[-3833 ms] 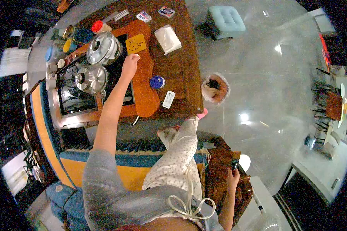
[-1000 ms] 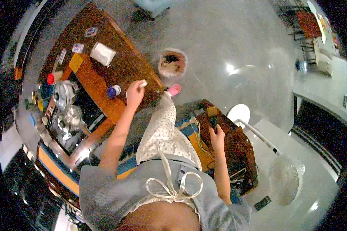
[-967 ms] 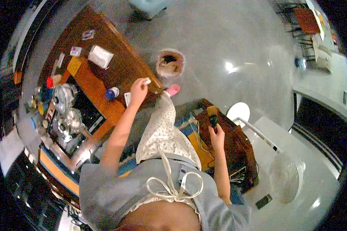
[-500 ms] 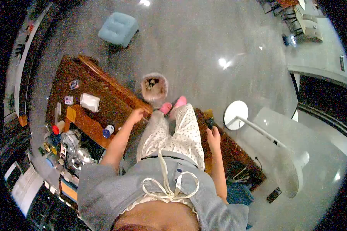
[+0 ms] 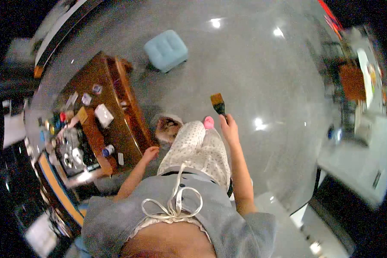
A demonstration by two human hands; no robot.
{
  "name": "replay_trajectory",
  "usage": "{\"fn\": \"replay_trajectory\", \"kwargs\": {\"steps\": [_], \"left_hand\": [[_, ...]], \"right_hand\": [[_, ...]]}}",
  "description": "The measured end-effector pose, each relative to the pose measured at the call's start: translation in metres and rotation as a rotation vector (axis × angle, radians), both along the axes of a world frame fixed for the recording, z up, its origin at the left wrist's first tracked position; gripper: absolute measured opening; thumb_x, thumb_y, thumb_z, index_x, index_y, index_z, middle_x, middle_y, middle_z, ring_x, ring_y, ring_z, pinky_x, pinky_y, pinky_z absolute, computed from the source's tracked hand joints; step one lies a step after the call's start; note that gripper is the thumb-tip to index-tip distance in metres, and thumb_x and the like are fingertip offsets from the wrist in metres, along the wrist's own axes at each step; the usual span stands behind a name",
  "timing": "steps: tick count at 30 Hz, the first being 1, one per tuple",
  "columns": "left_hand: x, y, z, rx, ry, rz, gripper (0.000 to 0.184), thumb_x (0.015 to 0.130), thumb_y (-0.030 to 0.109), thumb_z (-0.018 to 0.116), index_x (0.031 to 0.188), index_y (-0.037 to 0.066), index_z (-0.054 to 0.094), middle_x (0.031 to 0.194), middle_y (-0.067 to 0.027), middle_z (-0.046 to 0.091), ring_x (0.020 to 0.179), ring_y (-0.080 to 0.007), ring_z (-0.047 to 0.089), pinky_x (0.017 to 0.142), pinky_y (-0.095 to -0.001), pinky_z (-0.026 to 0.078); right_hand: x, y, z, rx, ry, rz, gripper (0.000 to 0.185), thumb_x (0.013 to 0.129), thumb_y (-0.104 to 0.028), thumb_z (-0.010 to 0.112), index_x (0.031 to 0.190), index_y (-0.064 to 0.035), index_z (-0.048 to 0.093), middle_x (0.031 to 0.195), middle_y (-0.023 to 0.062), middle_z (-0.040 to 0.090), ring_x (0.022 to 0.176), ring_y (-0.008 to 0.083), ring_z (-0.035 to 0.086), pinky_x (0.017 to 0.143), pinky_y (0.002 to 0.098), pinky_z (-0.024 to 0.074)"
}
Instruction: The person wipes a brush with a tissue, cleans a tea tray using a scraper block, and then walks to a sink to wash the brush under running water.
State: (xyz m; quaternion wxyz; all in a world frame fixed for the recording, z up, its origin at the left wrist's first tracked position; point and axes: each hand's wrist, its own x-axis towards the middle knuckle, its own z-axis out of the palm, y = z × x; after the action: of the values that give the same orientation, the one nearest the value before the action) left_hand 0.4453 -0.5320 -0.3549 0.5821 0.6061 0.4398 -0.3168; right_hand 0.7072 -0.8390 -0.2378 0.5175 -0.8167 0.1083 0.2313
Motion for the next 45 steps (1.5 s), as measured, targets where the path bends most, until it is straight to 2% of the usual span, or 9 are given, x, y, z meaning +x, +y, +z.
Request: {"fn": "replay_trajectory", "kwargs": {"steps": [12,24,27,31,36,38,39,40,45], "left_hand": [[-0.087,-0.043,0.011,0.084,0.211,0.506,0.02,0.079,0.017,0.051,0.094,0.004,0.055,0.076,-0.0043,0.056,0.057,-0.0118,0.051,0.049,-0.0255,0.04],[0.175,0.327,0.008,0.365,-0.474,0.654,0.023,0.081,0.017,0.05,0.098,0.002,0.053,0.073,-0.0033,0.055,0.06,-0.0101,0.05,0.053,-0.0232,0.04],[0.251,0.395,0.063,0.39,-0.319,0.688,0.022,0.081,0.016,0.05,0.097,0.003,0.053,0.075,-0.0018,0.055,0.061,-0.0096,0.05,0.052,-0.0225,0.04],[0.301,0.454,0.027,0.396,-0.366,0.707,0.021,0.08,0.014,0.051,0.096,0.002,0.053,0.075,-0.0031,0.055,0.062,-0.0106,0.051,0.054,-0.0243,0.04],[0.316,0.516,-0.082,0.196,-0.56,1.175,0.011,0.077,0.011,0.049,0.076,0.002,0.055,0.064,-0.0043,0.052,0.063,-0.0158,0.053,0.057,-0.0283,0.043],[0.334,0.564,0.008,-0.425,-0.49,1.444,0.008,0.072,0.011,0.054,0.073,0.004,0.056,0.066,-0.0057,0.054,0.063,-0.0165,0.054,0.055,-0.0287,0.044],[0.342,0.6,0.027,0.388,-0.612,1.03,0.012,0.072,0.015,0.056,0.077,0.004,0.056,0.068,-0.0042,0.054,0.058,-0.0167,0.053,0.052,-0.0292,0.043],[0.37,0.643,0.116,0.411,-0.662,1.314,0.012,0.073,0.014,0.055,0.08,0.005,0.056,0.068,-0.0028,0.054,0.061,-0.0156,0.053,0.052,-0.0278,0.042],[0.407,0.759,0.426,1.414,-1.083,0.865,0.045,0.078,0.031,0.053,0.113,0.005,0.043,0.109,-0.0132,0.046,0.095,-0.0248,0.05,0.075,-0.038,0.046]], "right_hand": [[0.162,0.29,0.137,0.477,0.057,0.79,0.017,0.084,-0.018,0.046,0.088,-0.0029,0.052,0.057,-0.0039,0.04,0.048,0.0028,0.034,0.042,0.0179,0.0268],[0.269,0.532,0.193,0.489,0.067,0.843,0.019,0.082,-0.018,0.051,0.09,-0.0012,0.051,0.059,-0.0039,0.042,0.055,0.0032,0.037,0.049,0.0181,0.0307],[0.302,0.581,0.19,0.481,0.059,0.836,0.018,0.081,-0.018,0.05,0.088,-0.0011,0.051,0.059,-0.0038,0.043,0.054,0.0034,0.037,0.047,0.0187,0.0305],[0.367,0.668,0.172,0.439,0.107,0.9,0.018,0.081,-0.017,0.049,0.09,-0.001,0.051,0.059,-0.0031,0.044,0.05,0.0035,0.037,0.043,0.0189,0.0293],[0.452,0.813,0.166,0.404,-0.023,0.999,0.018,0.082,-0.015,0.045,0.092,-0.0012,0.051,0.058,-0.0027,0.043,0.047,0.0027,0.036,0.04,0.0177,0.0273],[0.481,0.87,0.174,0.414,-0.047,0.999,0.018,0.082,-0.016,0.045,0.092,-0.0015,0.051,0.057,-0.0026,0.043,0.046,0.0028,0.036,0.04,0.0177,0.0273],[0.492,0.9,0.188,0.392,-0.046,1.023,0.019,0.082,-0.016,0.045,0.092,-0.0015,0.051,0.057,-0.0026,0.043,0.046,0.0029,0.036,0.04,0.0178,0.0273],[0.504,0.932,0.199,0.363,-0.044,1.059,0.019,0.082,-0.016,0.045,0.092,-0.0014,0.051,0.057,-0.0025,0.043,0.046,0.0029,0.036,0.04,0.0179,0.0273],[0.534,1.073,0.175,0.392,0.078,1.201,0.018,0.083,-0.019,0.046,0.093,-0.0051,0.052,0.055,-0.003,0.043,0.042,0.0038,0.035,0.037,0.0184,0.027]]}}
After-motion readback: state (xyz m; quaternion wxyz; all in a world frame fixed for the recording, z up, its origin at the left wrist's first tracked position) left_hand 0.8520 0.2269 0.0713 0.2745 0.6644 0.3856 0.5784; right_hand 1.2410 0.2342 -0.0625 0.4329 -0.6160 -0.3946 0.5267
